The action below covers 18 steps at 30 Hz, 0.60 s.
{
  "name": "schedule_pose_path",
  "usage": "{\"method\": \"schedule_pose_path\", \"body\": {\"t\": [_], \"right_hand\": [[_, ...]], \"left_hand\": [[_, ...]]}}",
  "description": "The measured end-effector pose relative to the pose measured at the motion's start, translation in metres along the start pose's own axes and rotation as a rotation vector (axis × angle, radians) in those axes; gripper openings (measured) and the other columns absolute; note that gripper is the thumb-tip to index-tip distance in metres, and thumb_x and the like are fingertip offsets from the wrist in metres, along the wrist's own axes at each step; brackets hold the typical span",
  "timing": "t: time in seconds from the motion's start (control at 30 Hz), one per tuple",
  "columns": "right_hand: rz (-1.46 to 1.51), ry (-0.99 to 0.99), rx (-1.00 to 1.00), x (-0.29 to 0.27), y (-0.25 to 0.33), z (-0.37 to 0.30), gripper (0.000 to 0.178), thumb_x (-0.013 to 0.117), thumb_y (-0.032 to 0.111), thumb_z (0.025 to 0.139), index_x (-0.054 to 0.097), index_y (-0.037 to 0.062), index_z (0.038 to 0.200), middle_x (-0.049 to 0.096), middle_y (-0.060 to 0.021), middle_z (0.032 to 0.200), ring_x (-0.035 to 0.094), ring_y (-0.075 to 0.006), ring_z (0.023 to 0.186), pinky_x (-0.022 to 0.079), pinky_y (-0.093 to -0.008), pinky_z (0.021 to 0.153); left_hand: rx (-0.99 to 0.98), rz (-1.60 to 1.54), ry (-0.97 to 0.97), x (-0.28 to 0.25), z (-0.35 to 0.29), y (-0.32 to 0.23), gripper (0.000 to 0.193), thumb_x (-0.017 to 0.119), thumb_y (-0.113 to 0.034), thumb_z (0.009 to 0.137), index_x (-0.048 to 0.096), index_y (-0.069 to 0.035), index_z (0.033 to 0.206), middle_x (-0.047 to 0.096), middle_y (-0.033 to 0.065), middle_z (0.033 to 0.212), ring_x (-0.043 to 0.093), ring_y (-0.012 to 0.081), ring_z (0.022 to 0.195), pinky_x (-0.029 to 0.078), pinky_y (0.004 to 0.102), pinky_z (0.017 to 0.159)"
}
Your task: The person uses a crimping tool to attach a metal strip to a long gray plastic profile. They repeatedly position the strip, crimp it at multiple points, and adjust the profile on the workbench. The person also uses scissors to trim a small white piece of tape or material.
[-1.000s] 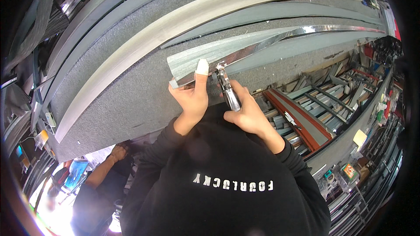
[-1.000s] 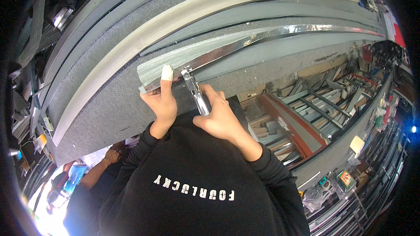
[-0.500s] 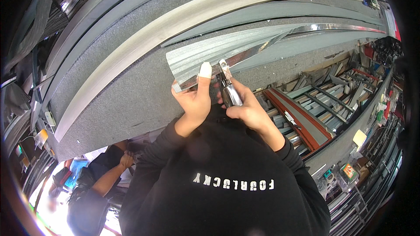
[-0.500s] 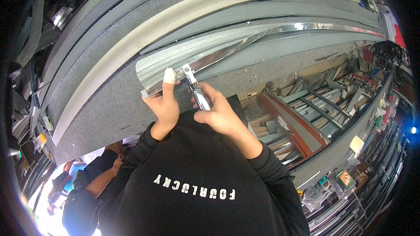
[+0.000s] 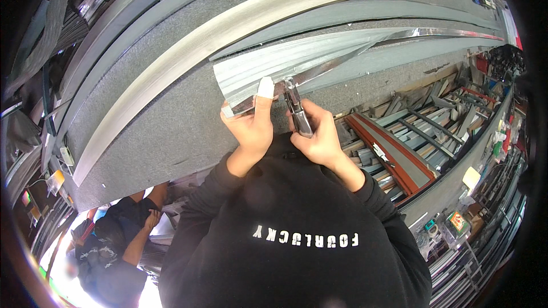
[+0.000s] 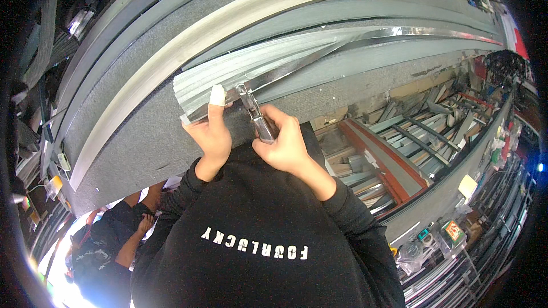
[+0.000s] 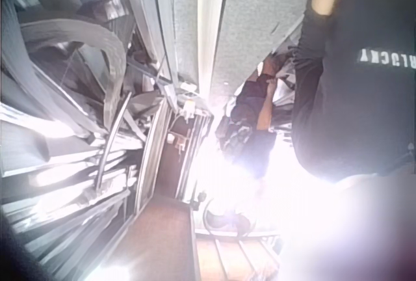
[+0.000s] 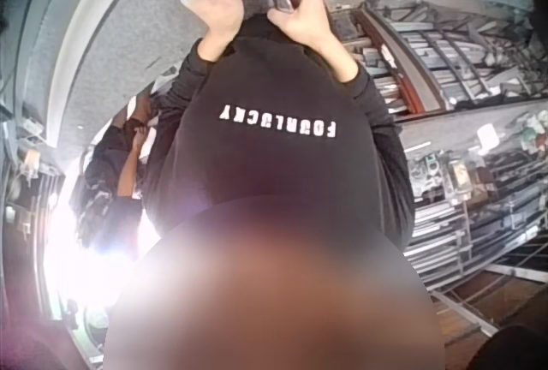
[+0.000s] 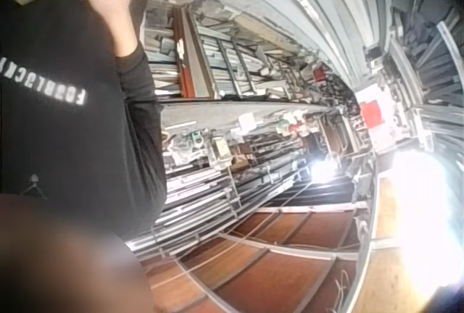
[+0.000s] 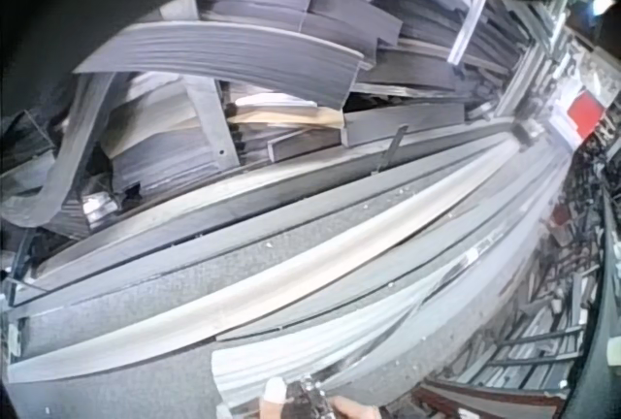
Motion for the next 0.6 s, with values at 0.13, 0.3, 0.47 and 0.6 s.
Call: {"method": "schedule_pose_path", "body": {"t": [0.13, 0.3, 0.47, 0.6], "right_hand": [[-0.048, 0.109, 0.06, -0.001, -0.001, -0.001, 0.053, 0.056, -0.001, 0.07, 0.054, 0.0003, 0.122, 0.059, -0.0047, 0.098, 0.055, -0.0109, 0.087, 0.045, -0.0249, 0.076], [0.182, 0.208, -0.003, 0.006, 0.002, -0.008, 0.077, 0.058, 0.001, 0.066, 0.035, 0.0015, 0.14, 0.053, -0.0088, 0.112, 0.051, -0.017, 0.105, 0.041, -0.0277, 0.092], [0.111, 0.171, 0.011, 0.003, 0.004, -0.012, 0.078, 0.059, 0.003, 0.063, 0.038, 0.001, 0.138, 0.053, -0.0081, 0.111, 0.051, -0.0184, 0.106, 0.039, -0.0292, 0.097], [0.159, 0.145, 0.045, 0.0, 0.008, -0.012, 0.074, 0.059, 0.002, 0.062, 0.043, 0.0008, 0.134, 0.054, -0.0056, 0.107, 0.053, -0.0164, 0.101, 0.041, -0.0281, 0.093]], "left_hand": [[-0.022, -0.012, -0.014, 0.001, 0.004, 0.001, 0.023, 0.062, -0.004, 0.092, 0.059, 0.007, 0.112, 0.066, 0.0129, 0.102, 0.066, 0.016, 0.086, 0.058, 0.0293, 0.069], [-0.106, -0.049, -0.1, 0.002, 0.005, 0.0, 0.017, 0.068, -0.005, 0.089, 0.064, 0.005, 0.102, 0.069, 0.0082, 0.091, 0.065, 0.0116, 0.078, 0.053, 0.0259, 0.07], [-0.09, -0.067, -0.082, 0.003, 0.006, -0.002, 0.016, 0.068, -0.005, 0.089, 0.065, 0.005, 0.102, 0.069, 0.0084, 0.091, 0.066, 0.0123, 0.078, 0.053, 0.0263, 0.07], [-0.071, -0.07, -0.053, 0.002, 0.002, -0.001, 0.018, 0.066, -0.005, 0.09, 0.063, 0.005, 0.104, 0.068, 0.0096, 0.095, 0.066, 0.0136, 0.081, 0.055, 0.0279, 0.07]]}}
Point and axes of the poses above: each hand's wrist, its own z-axis towards the middle knuckle, its own x-axis out of the palm, y = z × x, the point moved 3 cm from there along z, towards the middle knuckle
